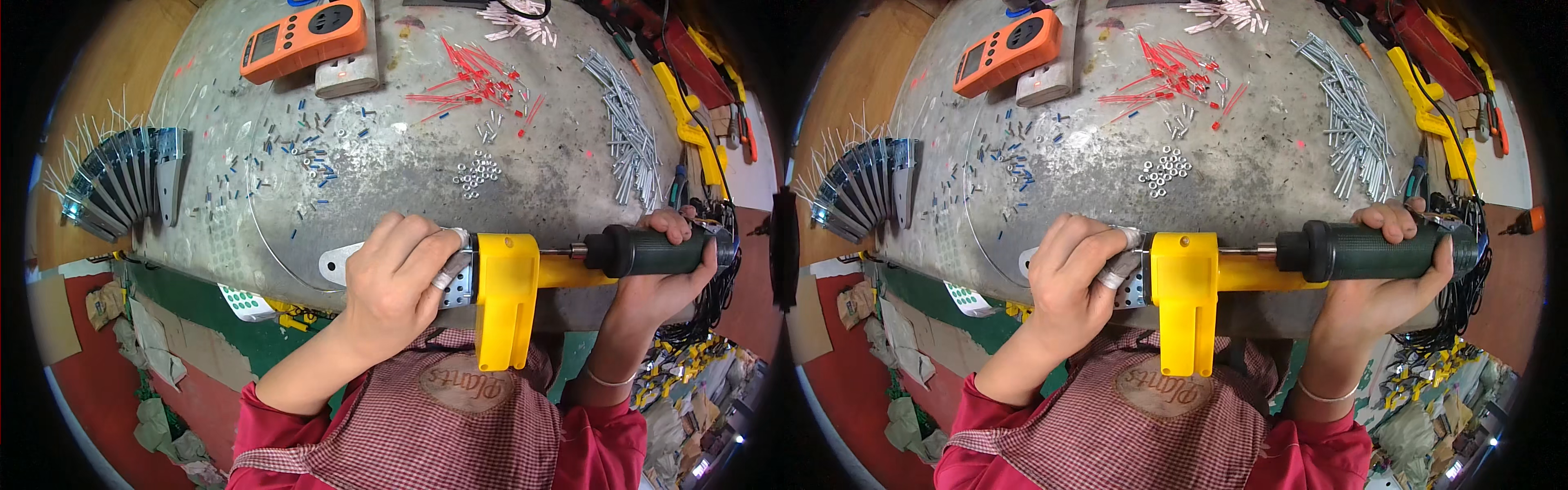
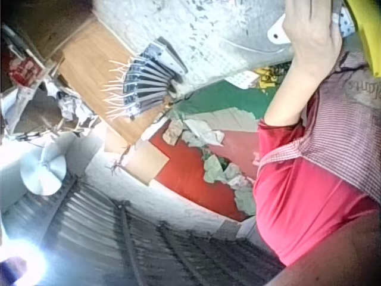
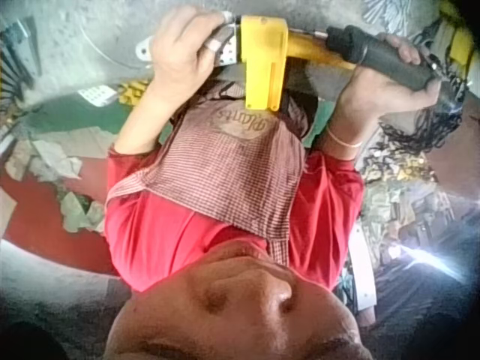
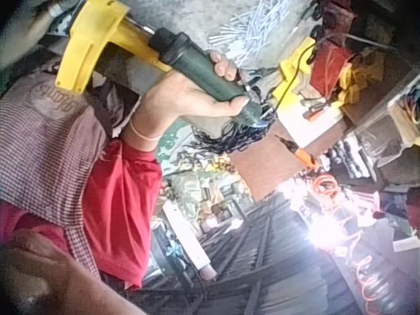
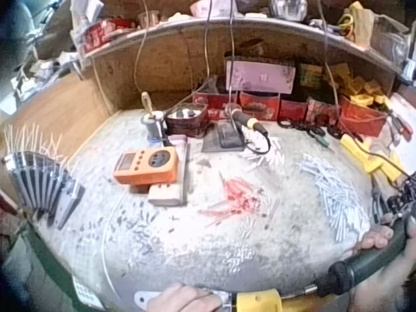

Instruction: The person assembles an electrical heating tool by soldering electrical wires to a circuit board and securing a plastic housing with screws. The wires are soldered with a soldering iron, and the housing is secured with an electric screwdriver.

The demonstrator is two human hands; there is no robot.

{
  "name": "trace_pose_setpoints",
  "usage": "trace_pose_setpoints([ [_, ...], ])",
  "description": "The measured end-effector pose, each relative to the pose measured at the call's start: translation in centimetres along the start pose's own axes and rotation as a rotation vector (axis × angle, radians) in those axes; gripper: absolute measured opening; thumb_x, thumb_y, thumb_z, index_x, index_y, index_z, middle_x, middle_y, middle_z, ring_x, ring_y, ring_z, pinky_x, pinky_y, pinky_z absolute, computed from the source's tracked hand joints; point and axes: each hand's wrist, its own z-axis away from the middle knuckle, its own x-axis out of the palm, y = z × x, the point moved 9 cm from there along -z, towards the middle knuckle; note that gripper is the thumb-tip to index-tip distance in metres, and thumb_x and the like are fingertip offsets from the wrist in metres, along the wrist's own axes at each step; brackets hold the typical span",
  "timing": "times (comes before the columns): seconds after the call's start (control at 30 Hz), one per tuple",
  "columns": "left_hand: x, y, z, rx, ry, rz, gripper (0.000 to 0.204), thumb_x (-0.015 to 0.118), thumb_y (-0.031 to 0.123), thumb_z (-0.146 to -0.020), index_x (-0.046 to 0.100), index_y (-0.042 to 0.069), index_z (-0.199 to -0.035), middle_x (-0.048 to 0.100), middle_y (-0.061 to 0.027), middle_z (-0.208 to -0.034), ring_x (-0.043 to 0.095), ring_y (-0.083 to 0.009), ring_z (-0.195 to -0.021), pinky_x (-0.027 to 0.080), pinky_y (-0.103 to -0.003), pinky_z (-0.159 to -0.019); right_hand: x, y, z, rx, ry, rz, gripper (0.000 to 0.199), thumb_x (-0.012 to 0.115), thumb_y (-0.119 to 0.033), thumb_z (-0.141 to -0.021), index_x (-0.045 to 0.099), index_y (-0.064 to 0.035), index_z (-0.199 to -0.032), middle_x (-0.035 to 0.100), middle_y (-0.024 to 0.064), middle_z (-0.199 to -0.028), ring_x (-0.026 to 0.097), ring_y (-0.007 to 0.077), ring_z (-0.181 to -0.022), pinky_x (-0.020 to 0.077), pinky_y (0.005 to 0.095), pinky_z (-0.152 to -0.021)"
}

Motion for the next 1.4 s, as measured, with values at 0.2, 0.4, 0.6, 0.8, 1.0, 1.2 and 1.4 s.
trace_pose_setpoints([
  [0.2,0.7,-0.2,-0.5,-0.02,-0.032,0.074,0.029,0.066,0.0,-0.065,0.064,0.003,-0.093,0.059,-0.0118,-0.081,0.056,-0.0298,-0.071,0.046,-0.037,-0.061,-0.2,-1.6,0.6,-0.135,0.083,0.192,0.034,0.054,-0.031,-0.089,0.046,-0.0027,-0.105,0.048,0.0033,-0.075,0.05,0.0161,-0.07,0.045,0.0327,-0.077],
  [0.4,-0.6,-1.6,1.8,-0.176,0.028,-0.049,0.021,0.058,0.006,-0.075,0.064,-0.002,-0.094,0.056,-0.0168,-0.083,0.055,-0.0341,-0.077,0.045,-0.04,-0.068,-1.0,1.8,1.3,-0.024,0.385,0.052,0.041,0.059,-0.046,-0.081,0.054,-0.0067,-0.09,0.053,0.0034,-0.068,0.052,0.0181,-0.063,0.046,0.0337,-0.071],
  [0.6,-0.2,0.7,-0.2,-0.064,0.003,-0.07,0.013,0.065,0.005,-0.083,0.067,-0.004,-0.093,0.062,-0.0185,-0.081,0.058,-0.0346,-0.073,0.048,-0.041,-0.07,-0.9,1.3,1.3,-0.07,0.299,0.05,0.038,0.06,-0.044,-0.084,0.05,-0.009,-0.095,0.055,0.0051,-0.07,0.054,0.0179,-0.067,0.0469,0.0334,-0.071],
  [0.8,-0.2,0.3,0.4,-0.104,0.014,-0.079,0.014,0.066,0.007,-0.084,0.066,-0.005,-0.093,0.063,-0.0184,-0.085,0.058,-0.0339,-0.076,0.048,-0.04,-0.071,-1.1,1.0,1.3,-0.081,0.332,0.033,0.037,0.062,-0.044,-0.083,0.051,-0.0095,-0.093,0.055,0.0042,-0.07,0.055,0.017,-0.065,0.0478,0.0324,-0.068],
  [1.0,-0.1,0.1,0.0,-0.149,-0.045,0.023,0.013,0.065,0.006,-0.084,0.067,-0.004,-0.093,0.064,-0.0167,-0.086,0.059,-0.0303,-0.076,0.049,-0.038,-0.071,-1.3,1.4,1.4,-0.042,0.326,0.024,0.041,0.063,-0.043,-0.081,0.049,-0.0081,-0.098,0.053,0.0048,-0.072,0.053,0.0169,-0.067,0.0459,0.0339,-0.074],
  [1.2,0.4,-0.7,0.2,-0.242,-0.086,0.052,0.015,0.064,0.003,-0.083,0.065,-0.003,-0.097,0.063,-0.0164,-0.09,0.059,-0.0307,-0.078,0.049,-0.039,-0.072,-1.0,1.0,1.2,-0.062,0.324,0.053,0.042,0.062,-0.043,-0.083,0.05,-0.0071,-0.102,0.054,0.0038,-0.073,0.053,0.0163,-0.067,0.0459,0.0325,-0.073],
  [1.4,0.0,-0.1,-0.1,-0.107,-0.044,-0.028,0.023,0.063,0.018,-0.088,0.066,-0.003,-0.098,0.063,-0.0181,-0.089,0.058,-0.033,-0.079,0.048,-0.042,-0.073,-1.4,2.2,0.7,-0.063,0.331,0.0,0.033,0.062,-0.04,-0.085,0.055,-0.0093,-0.097,0.056,0.0039,-0.071,0.057,0.0165,-0.063,0.0491,0.0321,-0.063],
])
